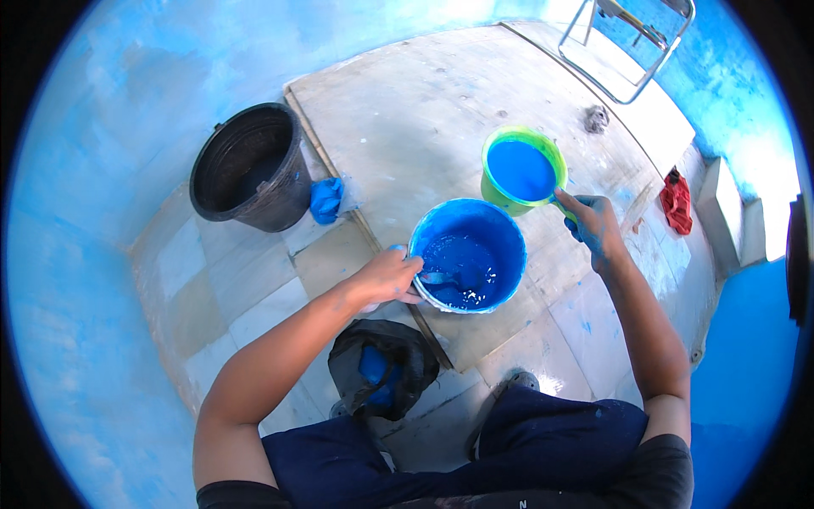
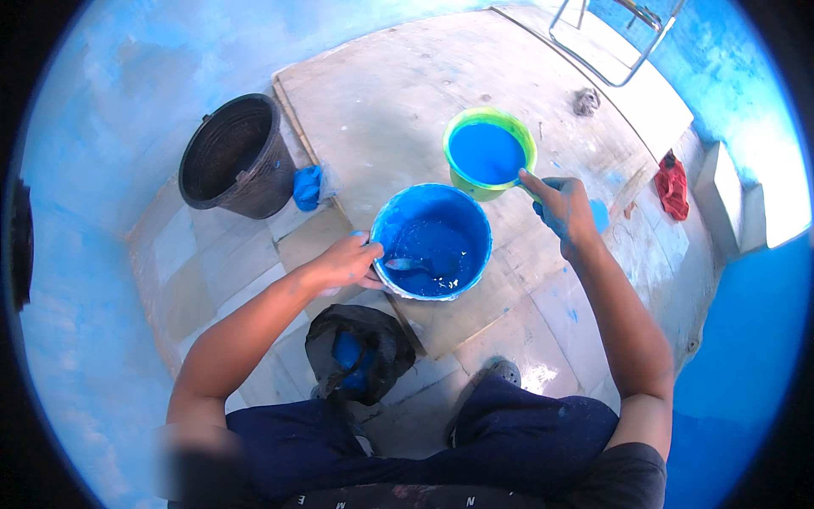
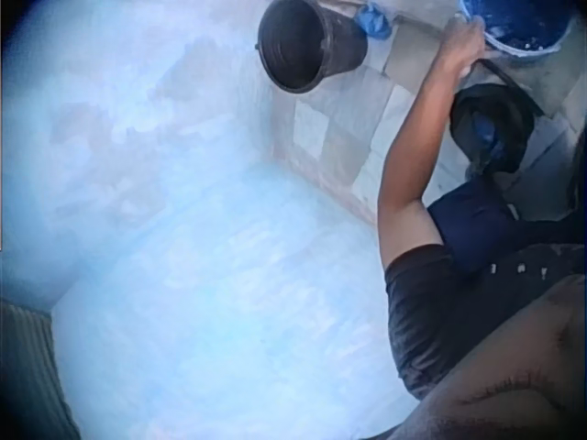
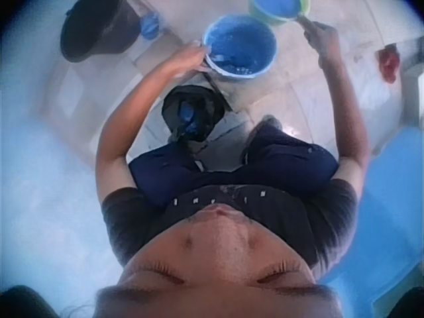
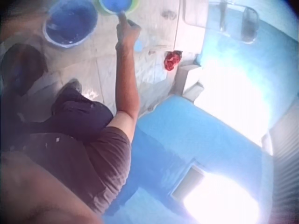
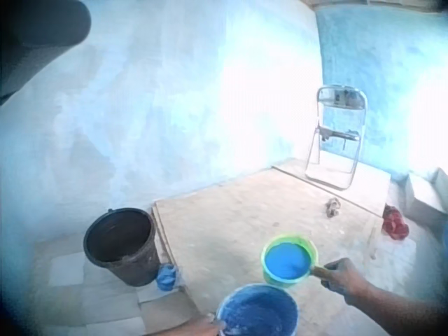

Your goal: The person squeezes a blue cloth into a blue bucket, pours blue paint from a smaller green container into the bucket, and then stirs the paint with their hand.

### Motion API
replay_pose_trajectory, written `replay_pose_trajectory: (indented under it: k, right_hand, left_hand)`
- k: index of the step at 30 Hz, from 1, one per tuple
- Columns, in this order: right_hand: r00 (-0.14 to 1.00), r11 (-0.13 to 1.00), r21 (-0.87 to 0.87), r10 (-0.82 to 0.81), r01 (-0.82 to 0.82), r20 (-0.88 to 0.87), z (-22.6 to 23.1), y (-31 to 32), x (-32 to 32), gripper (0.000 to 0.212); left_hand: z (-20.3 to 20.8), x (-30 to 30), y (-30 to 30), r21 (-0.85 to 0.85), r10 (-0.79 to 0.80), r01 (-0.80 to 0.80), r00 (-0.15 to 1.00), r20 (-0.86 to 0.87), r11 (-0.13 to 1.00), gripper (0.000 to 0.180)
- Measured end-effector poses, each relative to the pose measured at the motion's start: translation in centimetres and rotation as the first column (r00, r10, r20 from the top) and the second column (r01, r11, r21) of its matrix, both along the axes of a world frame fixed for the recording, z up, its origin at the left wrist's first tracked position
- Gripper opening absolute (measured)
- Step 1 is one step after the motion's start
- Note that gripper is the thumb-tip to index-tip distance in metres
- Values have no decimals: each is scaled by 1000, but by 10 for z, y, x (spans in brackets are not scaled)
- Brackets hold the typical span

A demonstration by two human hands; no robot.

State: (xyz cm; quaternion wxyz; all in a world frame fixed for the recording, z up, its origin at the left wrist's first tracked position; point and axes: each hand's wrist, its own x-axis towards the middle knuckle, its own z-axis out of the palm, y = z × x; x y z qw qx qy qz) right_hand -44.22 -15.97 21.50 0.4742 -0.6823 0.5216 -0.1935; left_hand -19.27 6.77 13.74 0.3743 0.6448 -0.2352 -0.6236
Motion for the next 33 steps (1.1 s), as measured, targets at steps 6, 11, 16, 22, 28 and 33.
replay_pose_trajectory:
  k: [6, 11, 16, 22, 28, 33]
  right_hand:
    - [993, 995, -8, 96, -97, -63, -17, 5, 25, 55]
    - [956, 959, -16, 280, -282, -89, -22, 27, 74, 56]
    - [876, 872, 92, 482, -481, 15, -45, 67, 139, 55]
    - [841, 809, 245, 538, -535, 60, -112, 130, 214, 56]
    - [794, 794, 174, 602, -583, -89, -185, 155, 245, 59]
    - [770, 799, 54, 593, -599, -235, -212, 158, 246, 58]
  left_hand:
    - [43, 40, 73, 53, 138, -144, 984, 110, 988, 41]
    - [65, 79, 164, 148, 289, -348, 904, 316, 926, 48]
    - [66, 80, 239, 83, 550, -639, 715, 432, 765, 47]
    - [66, 68, 302, 6, 738, -816, 525, 424, 578, 43]
    - [74, 53, 318, 20, 773, -852, 485, 409, 524, 45]
    - [92, 43, 297, 59, 721, -815, 541, 434, 576, 54]
